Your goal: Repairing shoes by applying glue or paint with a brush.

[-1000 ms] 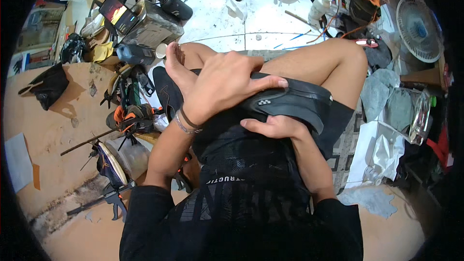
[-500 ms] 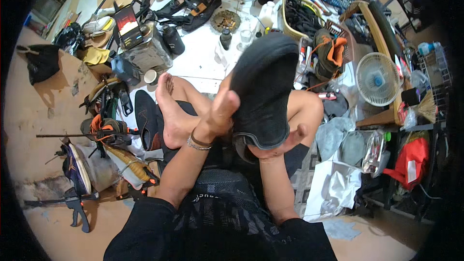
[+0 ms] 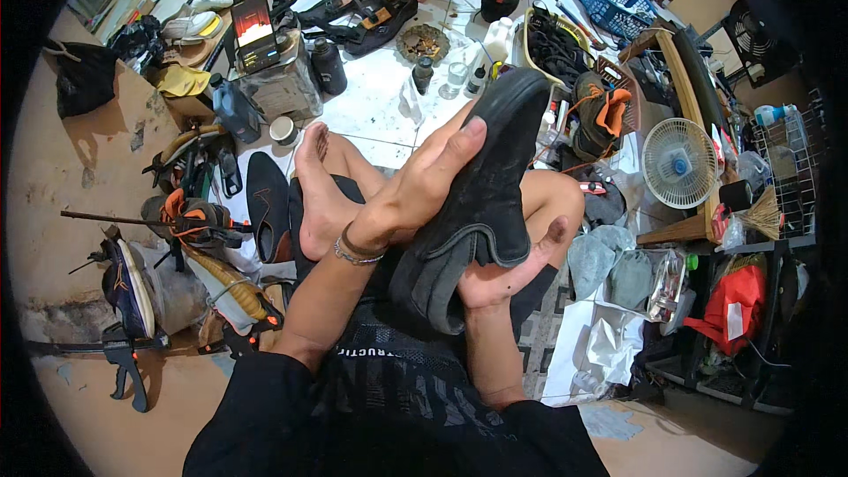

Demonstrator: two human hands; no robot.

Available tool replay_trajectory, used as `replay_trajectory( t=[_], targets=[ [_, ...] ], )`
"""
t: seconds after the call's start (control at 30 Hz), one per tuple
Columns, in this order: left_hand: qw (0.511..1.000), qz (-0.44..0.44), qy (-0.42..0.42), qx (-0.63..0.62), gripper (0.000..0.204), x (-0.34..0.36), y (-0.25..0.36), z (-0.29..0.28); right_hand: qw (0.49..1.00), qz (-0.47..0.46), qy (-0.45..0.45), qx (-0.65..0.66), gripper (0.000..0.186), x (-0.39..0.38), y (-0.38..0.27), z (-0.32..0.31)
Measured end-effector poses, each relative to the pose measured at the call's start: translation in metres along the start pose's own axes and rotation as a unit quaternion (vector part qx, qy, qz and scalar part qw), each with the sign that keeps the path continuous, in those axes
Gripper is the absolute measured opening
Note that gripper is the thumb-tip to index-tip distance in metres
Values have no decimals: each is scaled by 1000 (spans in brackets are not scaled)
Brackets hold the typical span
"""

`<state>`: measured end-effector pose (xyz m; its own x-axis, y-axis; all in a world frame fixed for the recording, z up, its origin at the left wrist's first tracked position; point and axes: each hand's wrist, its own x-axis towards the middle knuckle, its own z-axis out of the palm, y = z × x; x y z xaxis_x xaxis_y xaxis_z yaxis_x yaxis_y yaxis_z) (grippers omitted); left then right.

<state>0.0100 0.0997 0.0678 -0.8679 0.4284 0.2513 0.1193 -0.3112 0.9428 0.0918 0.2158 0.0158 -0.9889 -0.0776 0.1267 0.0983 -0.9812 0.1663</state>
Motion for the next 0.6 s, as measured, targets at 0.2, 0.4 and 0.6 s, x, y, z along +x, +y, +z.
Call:
replay_trajectory(
  t=[0.2, 0.4, 0.6],
  targets=[
    [994, -59, 36, -83, 49, 2, -7, 2, 1000, 0, 4, -24, 86, -3, 2, 4],
    [992, -82, 35, -95, 50, 6, -14, 0, 999, 1, -2, -43, 84, 0, 2, 0],
    [971, -73, 227, -32, 58, -3, 2, -10, 891, 74, 20, -447, 97, -30, 8, 60]
  ],
)
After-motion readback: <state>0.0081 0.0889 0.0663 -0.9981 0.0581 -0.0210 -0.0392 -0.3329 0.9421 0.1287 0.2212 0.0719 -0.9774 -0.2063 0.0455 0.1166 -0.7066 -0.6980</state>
